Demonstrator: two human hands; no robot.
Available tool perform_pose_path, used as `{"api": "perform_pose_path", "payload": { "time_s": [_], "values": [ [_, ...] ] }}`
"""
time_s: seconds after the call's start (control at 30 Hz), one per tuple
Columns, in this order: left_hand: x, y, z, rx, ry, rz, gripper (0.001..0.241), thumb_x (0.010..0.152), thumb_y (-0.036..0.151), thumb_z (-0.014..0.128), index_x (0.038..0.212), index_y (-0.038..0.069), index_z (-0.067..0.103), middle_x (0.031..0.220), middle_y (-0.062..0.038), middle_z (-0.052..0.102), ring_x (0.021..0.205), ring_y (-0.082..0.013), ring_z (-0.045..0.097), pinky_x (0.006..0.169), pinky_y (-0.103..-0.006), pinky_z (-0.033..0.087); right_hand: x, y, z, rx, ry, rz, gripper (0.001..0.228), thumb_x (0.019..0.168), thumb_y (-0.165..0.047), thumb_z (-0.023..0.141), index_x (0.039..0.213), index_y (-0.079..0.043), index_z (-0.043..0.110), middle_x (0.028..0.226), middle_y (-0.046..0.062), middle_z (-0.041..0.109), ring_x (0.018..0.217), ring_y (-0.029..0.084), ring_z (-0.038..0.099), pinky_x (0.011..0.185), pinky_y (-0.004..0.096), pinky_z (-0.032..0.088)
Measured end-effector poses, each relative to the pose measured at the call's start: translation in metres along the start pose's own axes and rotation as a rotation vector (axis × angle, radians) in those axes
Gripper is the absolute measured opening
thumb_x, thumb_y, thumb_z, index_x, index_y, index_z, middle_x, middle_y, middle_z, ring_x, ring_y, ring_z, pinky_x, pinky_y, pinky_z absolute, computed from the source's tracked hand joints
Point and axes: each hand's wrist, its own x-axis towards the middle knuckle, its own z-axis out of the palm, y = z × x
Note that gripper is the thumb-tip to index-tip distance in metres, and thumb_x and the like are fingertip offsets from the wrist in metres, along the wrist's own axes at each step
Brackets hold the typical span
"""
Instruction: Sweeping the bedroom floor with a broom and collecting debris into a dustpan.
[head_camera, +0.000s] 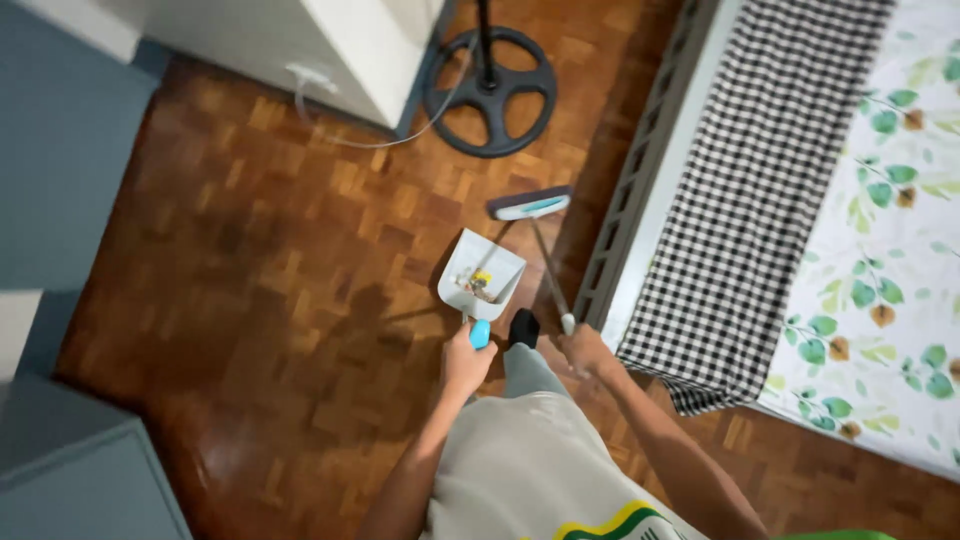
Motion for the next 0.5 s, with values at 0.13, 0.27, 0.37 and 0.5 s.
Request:
{"api": "perform_pose_path", "payload": {
  "time_s": [0.13,0.27,0.37,0.5],
  "values": [
    [0.028,0.037,0.0,0.066,-0.091,0.05,0.032,0.074,0.035,0.074,0.1,0.017,0.07,0.087,-0.01,0.075,0.09,-0.0328,0.076,0.072,-0.0429,0.056,-0.007,0.045,-0.004,-0.367,0.027,-0.667,0.042,0.083,-0.009,0.06,0.121,0.008,0.07,0.089,0.037,0.071,0.083,0.048,0.074,0.071,0.056,0.061],
    [0.077,0.05,-0.003,0.023,-0.137,0.06,0.046,0.075,0.04,0.08,0.111,0.014,0.07,0.101,-0.014,0.076,0.103,-0.034,0.073,0.083,-0.0446,0.057,-0.014,0.02,-0.009,0.508,-0.02,0.242,0.037,0.08,-0.02,0.061,0.102,0.002,0.08,0.09,0.025,0.074,0.08,0.035,0.07,0.061,0.052,0.055],
    [0.111,0.064,-0.012,-0.143,-0.242,0.028,0.038,0.074,0.031,0.081,0.103,0.011,0.068,0.08,-0.011,0.067,0.074,-0.0257,0.065,0.062,-0.036,0.054,-0.006,-0.003,-0.01,0.876,0.034,0.299,0.032,0.086,-0.009,0.059,0.111,0.003,0.075,0.079,0.022,0.067,0.053,0.025,0.059,0.033,0.041,0.045],
    [0.125,0.142,-0.074,-0.38,-0.395,0.001,0.025,0.073,0.012,0.081,0.082,0.002,0.06,0.045,-0.01,0.053,0.034,-0.0204,0.054,0.034,-0.0315,0.043,-0.044,-0.096,-0.033,1.204,0.139,0.311,0.022,0.091,-0.006,0.062,0.102,0.011,0.071,0.061,0.015,0.054,0.039,0.017,0.046,0.029,0.034,0.035]
  ]
}}
